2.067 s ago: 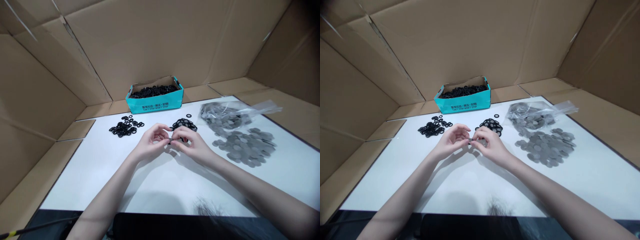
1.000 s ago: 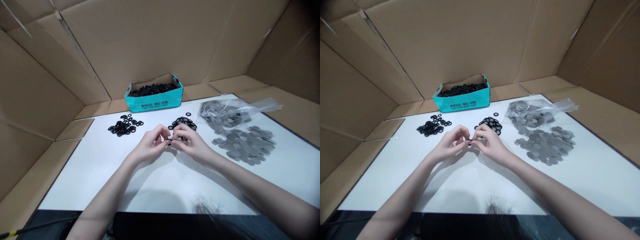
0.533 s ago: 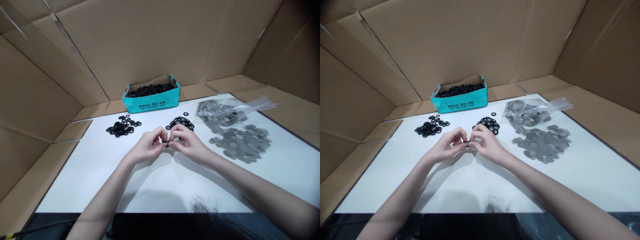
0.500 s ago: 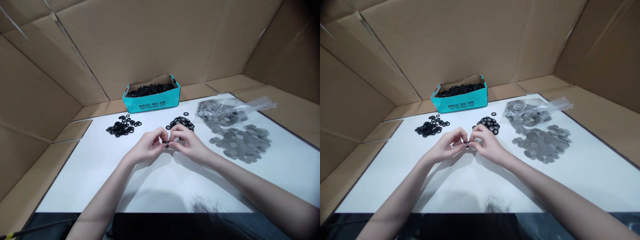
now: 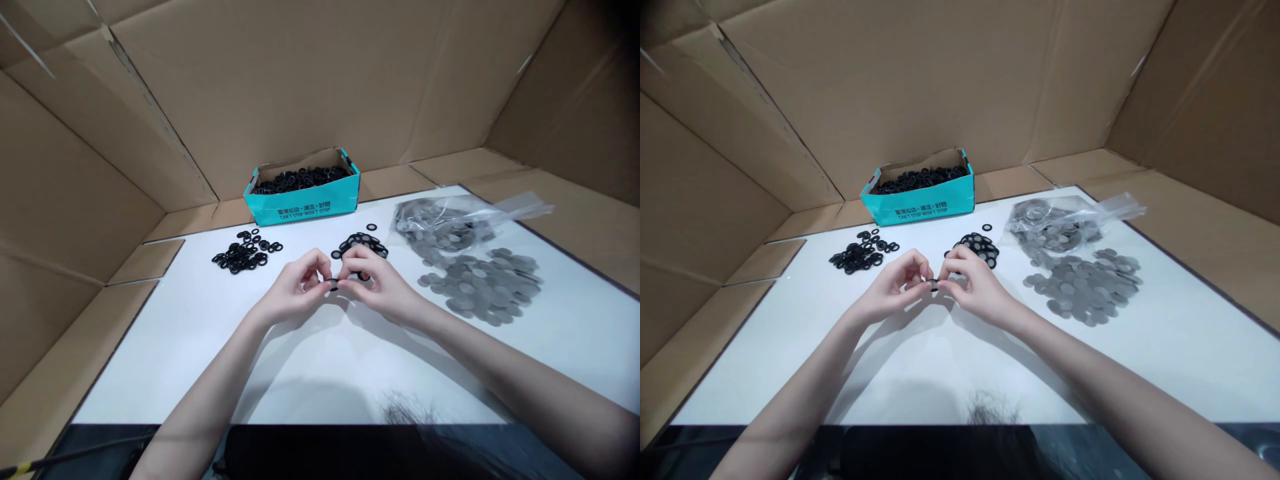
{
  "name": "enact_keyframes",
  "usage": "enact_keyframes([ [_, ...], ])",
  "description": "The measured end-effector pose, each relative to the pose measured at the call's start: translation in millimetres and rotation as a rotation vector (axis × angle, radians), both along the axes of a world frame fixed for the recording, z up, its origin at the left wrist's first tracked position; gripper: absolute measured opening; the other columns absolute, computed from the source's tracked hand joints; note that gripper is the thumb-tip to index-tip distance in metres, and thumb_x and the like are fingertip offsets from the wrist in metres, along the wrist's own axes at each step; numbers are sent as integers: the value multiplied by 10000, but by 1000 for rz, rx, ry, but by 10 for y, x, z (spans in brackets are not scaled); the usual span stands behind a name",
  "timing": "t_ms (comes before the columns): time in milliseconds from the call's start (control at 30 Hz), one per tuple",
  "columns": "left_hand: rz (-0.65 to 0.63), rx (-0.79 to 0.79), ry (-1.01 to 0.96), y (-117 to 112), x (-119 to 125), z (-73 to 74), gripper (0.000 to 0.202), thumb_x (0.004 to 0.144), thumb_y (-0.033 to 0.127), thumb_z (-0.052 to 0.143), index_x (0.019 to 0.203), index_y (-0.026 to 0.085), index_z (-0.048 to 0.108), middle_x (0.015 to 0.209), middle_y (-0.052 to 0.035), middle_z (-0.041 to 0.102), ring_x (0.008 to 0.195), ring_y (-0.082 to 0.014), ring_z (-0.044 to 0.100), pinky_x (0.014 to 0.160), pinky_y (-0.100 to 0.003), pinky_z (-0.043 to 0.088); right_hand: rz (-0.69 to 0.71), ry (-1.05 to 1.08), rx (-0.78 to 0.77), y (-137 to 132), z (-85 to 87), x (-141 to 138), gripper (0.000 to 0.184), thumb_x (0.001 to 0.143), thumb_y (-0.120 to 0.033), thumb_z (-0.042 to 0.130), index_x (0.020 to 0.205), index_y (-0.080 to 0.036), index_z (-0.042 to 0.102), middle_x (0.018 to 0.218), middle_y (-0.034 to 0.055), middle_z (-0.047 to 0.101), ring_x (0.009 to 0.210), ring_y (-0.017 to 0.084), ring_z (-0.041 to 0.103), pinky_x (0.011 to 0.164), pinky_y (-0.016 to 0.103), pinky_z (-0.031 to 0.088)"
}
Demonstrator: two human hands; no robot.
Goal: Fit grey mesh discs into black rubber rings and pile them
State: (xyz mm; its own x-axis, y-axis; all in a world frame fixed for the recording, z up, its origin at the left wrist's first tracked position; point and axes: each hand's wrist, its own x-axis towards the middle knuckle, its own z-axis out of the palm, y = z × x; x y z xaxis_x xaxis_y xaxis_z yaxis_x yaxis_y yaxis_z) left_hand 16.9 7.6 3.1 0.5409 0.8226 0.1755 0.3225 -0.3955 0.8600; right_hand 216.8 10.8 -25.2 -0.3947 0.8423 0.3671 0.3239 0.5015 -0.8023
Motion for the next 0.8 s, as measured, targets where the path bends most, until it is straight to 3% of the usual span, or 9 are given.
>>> enact_keyframes([
  [200, -2, 78, 110, 3, 8, -7, 69, 840, 195, 558, 862, 192, 493, 724, 47, 486, 582, -75, 368, 566, -213, 316, 11, 20, -50, -17, -26, -10, 116, 819, -175, 602, 706, -197, 591, 911, 59, 517, 872, 191, 544, 576, 251, 413],
  [800, -50, 110, 188, -16, 7, 29, 164, 770, 45, 469, 836, 192, 499, 747, 45, 518, 604, -76, 421, 595, -211, 341, 10, -3, -23, -21, -40, -23, 120, 823, -166, 595, 708, -197, 585, 905, 58, 524, 881, 203, 555, 675, 304, 458],
])
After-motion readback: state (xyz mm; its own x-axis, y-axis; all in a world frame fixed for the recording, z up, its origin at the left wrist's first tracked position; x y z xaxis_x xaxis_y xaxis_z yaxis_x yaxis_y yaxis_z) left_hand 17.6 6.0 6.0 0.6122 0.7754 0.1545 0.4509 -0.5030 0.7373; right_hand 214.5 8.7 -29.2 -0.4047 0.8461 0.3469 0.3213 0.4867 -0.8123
